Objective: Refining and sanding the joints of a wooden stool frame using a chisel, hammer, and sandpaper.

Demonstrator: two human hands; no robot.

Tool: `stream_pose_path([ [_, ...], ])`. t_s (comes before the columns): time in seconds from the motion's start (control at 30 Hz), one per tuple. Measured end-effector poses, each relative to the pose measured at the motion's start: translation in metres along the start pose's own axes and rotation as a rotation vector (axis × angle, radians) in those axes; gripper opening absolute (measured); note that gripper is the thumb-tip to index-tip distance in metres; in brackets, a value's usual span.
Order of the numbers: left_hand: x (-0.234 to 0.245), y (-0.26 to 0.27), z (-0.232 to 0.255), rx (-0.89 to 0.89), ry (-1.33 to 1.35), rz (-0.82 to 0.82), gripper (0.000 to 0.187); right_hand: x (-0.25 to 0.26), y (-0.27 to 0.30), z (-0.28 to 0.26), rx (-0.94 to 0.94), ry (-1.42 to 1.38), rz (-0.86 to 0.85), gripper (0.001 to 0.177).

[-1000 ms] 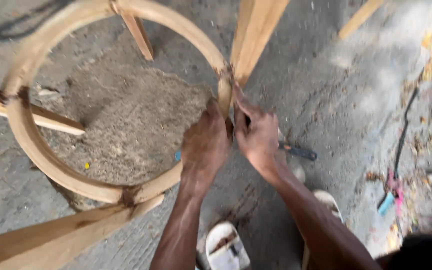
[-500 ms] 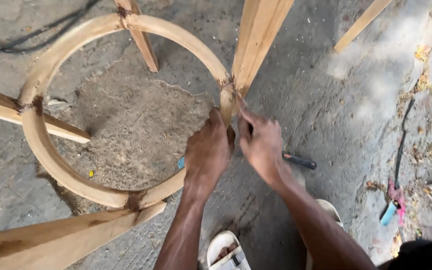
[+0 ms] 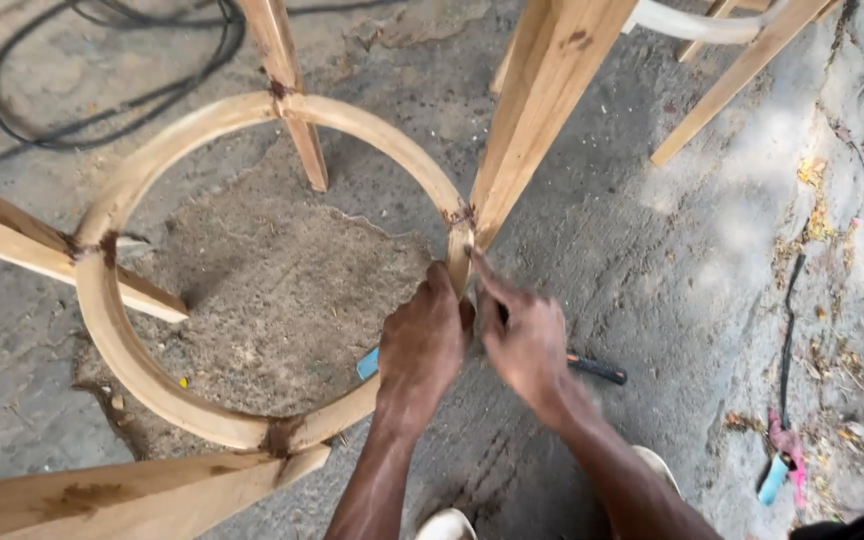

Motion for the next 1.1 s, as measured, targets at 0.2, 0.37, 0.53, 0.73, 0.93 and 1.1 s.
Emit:
stream_pose_path([
  [0.2,0.002,0.002,-0.004,-0.02,0.104,0.052,0.031,0.018,-0.006,-0.037,0.081,0.2,-0.064,0.05],
  [0.37,0.007,0.009,-0.001,-0.043,0.064,0.095,0.027,0.003,-0.016,-0.012,0.104,0.166,-0.103,0.048],
  [0.53,0.003,0.006,-0.006,-0.039,0.082,0.101,0.029,0.006,-0.012,-0.018,0.095,0.16,-0.121,0.048],
  [0.73,-0.01,-0.001,-0.01,-0.05,0.028,0.121,0.034,0.013,-0.014,-0.031,0.099,0.273,-0.079,0.061],
  [0.93,-0.017,-0.001,-0.014,-0.031,0.031,0.143,0.033,0.008,-0.006,-0.027,0.105,0.222,-0.064,0.053],
  [1.1,-0.019,0.008,-0.012,-0.064,0.05,0.129,0.03,0.014,-0.003,-0.034,0.131,0.236,-0.041,0.051],
])
Point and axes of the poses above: each hand's wrist, its own y-axis away from the middle knuckle, its own x-axis out of the back of the hand, z = x × y, the point moved 6 cm from there along -y, towards the middle knuckle, and after that the axes turned 2 degrees about -x, right-handed, at the moved point
